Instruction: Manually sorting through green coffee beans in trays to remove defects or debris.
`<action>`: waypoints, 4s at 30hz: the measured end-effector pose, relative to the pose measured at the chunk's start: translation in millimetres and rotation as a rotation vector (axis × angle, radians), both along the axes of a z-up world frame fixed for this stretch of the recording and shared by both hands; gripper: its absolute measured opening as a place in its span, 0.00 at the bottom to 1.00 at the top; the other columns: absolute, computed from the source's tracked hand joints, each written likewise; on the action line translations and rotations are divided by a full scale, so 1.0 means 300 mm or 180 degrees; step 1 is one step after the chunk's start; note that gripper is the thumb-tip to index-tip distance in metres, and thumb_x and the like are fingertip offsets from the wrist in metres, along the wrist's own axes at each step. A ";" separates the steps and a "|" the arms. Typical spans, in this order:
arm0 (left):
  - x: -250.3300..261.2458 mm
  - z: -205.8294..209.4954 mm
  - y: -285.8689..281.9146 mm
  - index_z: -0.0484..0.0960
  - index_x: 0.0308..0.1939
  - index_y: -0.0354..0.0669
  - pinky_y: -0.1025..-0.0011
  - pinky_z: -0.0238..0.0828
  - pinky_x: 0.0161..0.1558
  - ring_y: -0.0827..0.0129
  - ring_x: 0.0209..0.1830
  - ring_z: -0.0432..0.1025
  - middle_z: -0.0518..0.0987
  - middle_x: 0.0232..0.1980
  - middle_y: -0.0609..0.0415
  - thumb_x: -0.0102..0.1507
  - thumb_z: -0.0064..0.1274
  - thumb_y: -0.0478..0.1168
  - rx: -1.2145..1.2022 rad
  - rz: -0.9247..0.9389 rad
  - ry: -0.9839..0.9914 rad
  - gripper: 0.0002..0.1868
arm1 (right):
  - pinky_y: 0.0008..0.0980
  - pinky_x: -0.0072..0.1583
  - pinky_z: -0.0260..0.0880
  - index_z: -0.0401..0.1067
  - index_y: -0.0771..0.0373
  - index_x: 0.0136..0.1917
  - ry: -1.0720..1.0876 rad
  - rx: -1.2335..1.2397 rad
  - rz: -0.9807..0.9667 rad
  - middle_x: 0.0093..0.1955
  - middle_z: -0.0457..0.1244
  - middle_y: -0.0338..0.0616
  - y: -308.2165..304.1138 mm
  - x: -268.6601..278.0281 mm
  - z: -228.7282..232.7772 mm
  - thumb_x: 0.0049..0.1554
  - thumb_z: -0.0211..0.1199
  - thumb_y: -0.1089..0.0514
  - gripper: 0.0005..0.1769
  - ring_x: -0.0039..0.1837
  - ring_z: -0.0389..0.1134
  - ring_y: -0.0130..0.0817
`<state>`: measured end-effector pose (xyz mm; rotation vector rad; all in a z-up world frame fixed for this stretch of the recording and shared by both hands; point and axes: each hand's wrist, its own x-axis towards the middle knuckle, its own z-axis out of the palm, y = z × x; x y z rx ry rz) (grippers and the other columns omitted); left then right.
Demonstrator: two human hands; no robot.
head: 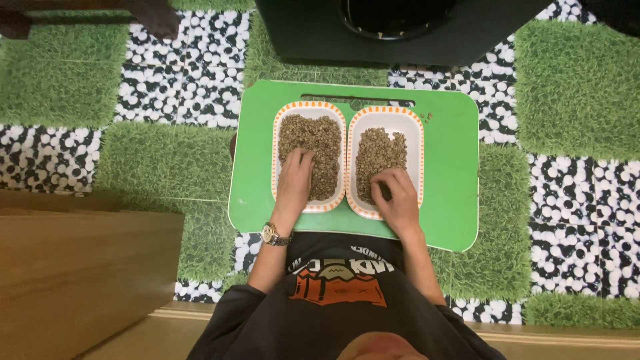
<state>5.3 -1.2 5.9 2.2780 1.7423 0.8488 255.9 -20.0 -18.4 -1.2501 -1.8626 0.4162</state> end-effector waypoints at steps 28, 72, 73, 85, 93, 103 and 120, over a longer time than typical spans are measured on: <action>-0.015 -0.063 0.026 0.81 0.47 0.40 0.63 0.73 0.47 0.56 0.46 0.73 0.75 0.40 0.52 0.69 0.48 0.32 -0.0191 0.0020 -0.0352 0.07 | 0.39 0.56 0.71 0.77 0.56 0.45 0.0076 -0.0265 0.0029 0.43 0.68 0.40 0.021 0.025 -0.070 0.58 0.69 0.59 0.01 0.51 0.70 0.42; -0.008 -0.087 0.018 0.83 0.44 0.48 0.68 0.61 0.46 0.67 0.41 0.70 0.73 0.34 0.61 0.68 0.55 0.37 0.0535 0.0113 0.0015 0.03 | 0.40 0.55 0.70 0.77 0.58 0.45 0.0077 -0.0162 0.0076 0.43 0.67 0.41 0.000 0.010 0.017 0.59 0.67 0.60 0.01 0.49 0.69 0.44; -0.011 -0.081 0.013 0.83 0.44 0.48 0.68 0.61 0.46 0.67 0.41 0.70 0.73 0.34 0.61 0.68 0.55 0.37 0.0524 0.0088 0.0000 0.03 | 0.40 0.55 0.70 0.77 0.58 0.45 0.0065 -0.0172 0.0049 0.43 0.67 0.41 0.000 0.006 0.024 0.59 0.67 0.60 0.01 0.49 0.69 0.44; -0.007 -0.062 0.012 0.81 0.47 0.47 0.67 0.60 0.44 0.65 0.41 0.70 0.72 0.34 0.59 0.70 0.50 0.37 0.0468 -0.0021 0.0009 0.05 | 0.40 0.55 0.70 0.77 0.58 0.46 -0.0058 -0.0066 0.0037 0.43 0.67 0.41 -0.004 0.003 0.024 0.59 0.68 0.59 0.02 0.49 0.69 0.43; -0.007 -0.066 0.009 0.82 0.47 0.44 0.67 0.61 0.45 0.65 0.41 0.70 0.72 0.34 0.58 0.70 0.50 0.35 0.0481 -0.0012 -0.0060 0.05 | 0.39 0.55 0.70 0.77 0.57 0.46 -0.0067 -0.0035 0.0066 0.43 0.67 0.41 -0.002 0.004 0.031 0.59 0.69 0.58 0.03 0.49 0.69 0.43; 0.000 -0.033 0.005 0.82 0.45 0.44 0.69 0.59 0.43 0.66 0.38 0.68 0.71 0.33 0.60 0.70 0.50 0.36 0.0524 -0.0020 -0.0042 0.05 | 0.40 0.53 0.70 0.77 0.57 0.45 -0.0067 0.0023 0.0055 0.42 0.67 0.41 0.003 0.000 0.031 0.59 0.68 0.59 0.02 0.47 0.69 0.44; -0.009 -0.052 0.011 0.82 0.46 0.44 0.68 0.60 0.46 0.66 0.39 0.70 0.72 0.33 0.60 0.71 0.51 0.36 0.0553 -0.0100 -0.0053 0.05 | 0.40 0.56 0.70 0.77 0.56 0.47 -0.0070 -0.0091 0.0005 0.44 0.68 0.41 0.004 0.006 -0.022 0.59 0.67 0.57 0.03 0.51 0.69 0.44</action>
